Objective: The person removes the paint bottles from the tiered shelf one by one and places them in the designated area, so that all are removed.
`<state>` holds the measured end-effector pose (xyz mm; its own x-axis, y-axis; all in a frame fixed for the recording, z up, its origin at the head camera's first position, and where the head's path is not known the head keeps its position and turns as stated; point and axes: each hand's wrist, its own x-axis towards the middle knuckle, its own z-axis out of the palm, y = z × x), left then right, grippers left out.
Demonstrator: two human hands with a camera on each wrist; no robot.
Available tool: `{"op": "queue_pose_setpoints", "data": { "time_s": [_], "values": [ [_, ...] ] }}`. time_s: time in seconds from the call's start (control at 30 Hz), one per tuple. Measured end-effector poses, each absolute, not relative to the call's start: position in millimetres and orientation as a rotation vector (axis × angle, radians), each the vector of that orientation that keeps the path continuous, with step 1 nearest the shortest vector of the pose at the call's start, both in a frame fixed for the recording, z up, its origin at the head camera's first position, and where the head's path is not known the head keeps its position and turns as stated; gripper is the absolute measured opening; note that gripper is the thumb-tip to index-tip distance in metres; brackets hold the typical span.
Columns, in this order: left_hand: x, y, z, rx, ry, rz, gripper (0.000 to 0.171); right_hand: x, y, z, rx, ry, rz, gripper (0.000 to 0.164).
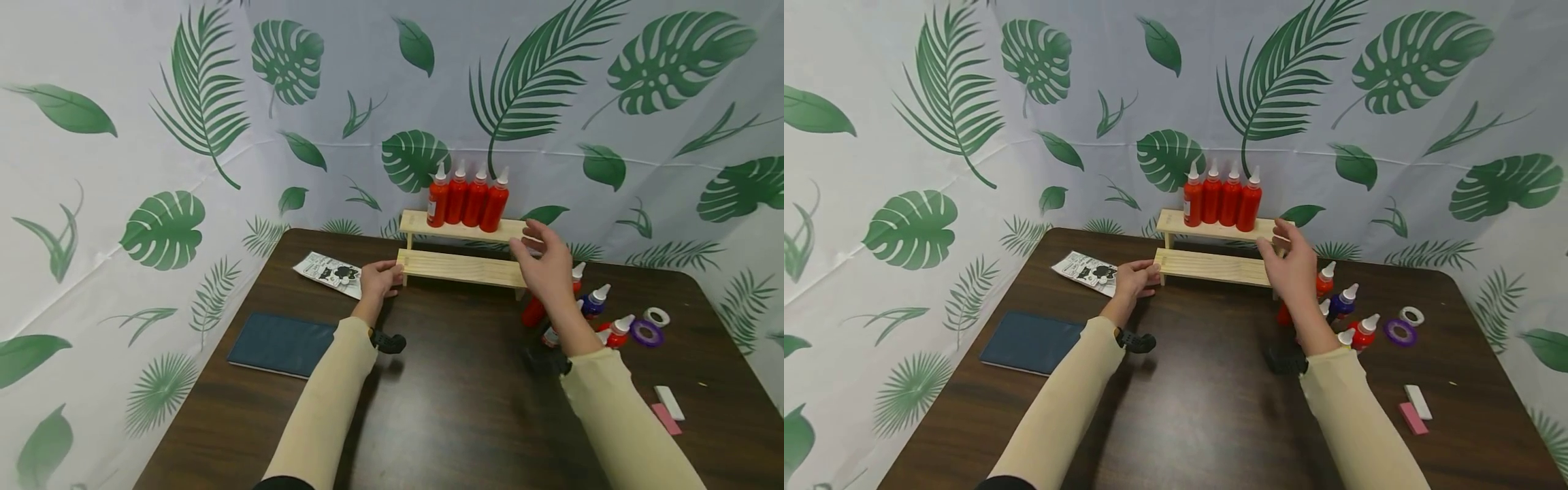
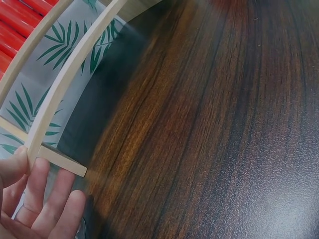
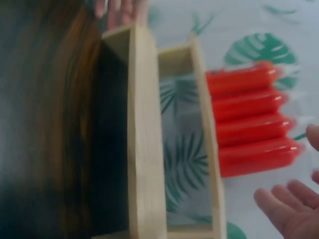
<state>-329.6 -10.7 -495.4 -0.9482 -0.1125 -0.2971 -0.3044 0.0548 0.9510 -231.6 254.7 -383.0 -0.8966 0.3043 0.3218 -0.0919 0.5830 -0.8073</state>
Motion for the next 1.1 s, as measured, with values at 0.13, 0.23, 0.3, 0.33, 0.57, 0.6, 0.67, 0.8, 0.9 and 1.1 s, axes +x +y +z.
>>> {"op": "queue_pose_setpoints", "data": {
  "time_s": [0.13, 0.23, 0.3, 0.33, 0.57, 0.6, 0.67, 0.8, 0.9, 1.1],
  "values": [
    [-329, -13, -497, -0.458, 2.174, 2.023, 0.021, -272, 250, -381, -0.200, -2.481, 1.255, 0.068],
    [-329, -14, -500, -0.478, 2.175, 2.014, 0.021, -293, 251, -381, -0.210, -2.543, 1.270, 0.074],
    [-328, -15, -500, -0.482, 2.171, 2.013, 0.021, -303, 252, -381, -0.213, -2.583, 1.280, 0.077],
    [-328, -15, -500, -0.480, 2.167, 2.013, 0.022, -307, 252, -381, -0.215, -2.597, 1.286, 0.078],
    [-330, -13, -499, -0.462, 2.171, 2.008, 0.022, -323, 248, -379, -0.211, -2.596, 1.342, 0.074],
    [-331, -13, -499, -0.460, 2.172, 2.010, 0.022, -325, 246, -379, -0.224, -2.574, 1.337, 0.071],
    [-333, -13, -499, -0.459, 2.169, 2.016, 0.022, -327, 243, -380, -0.262, -2.526, 1.326, 0.064],
    [-335, -12, -500, -0.456, 2.182, 2.011, 0.022, -330, 239, -379, -0.364, -2.472, 1.316, 0.057],
    [-335, -12, -500, -0.448, 2.189, 2.004, 0.022, -331, 240, -378, -0.402, -2.481, 1.320, 0.056],
    [-336, -13, -498, -0.444, 2.175, 2.009, 0.023, -328, 238, -375, -0.385, -2.471, 1.368, 0.053]
  ]
}}
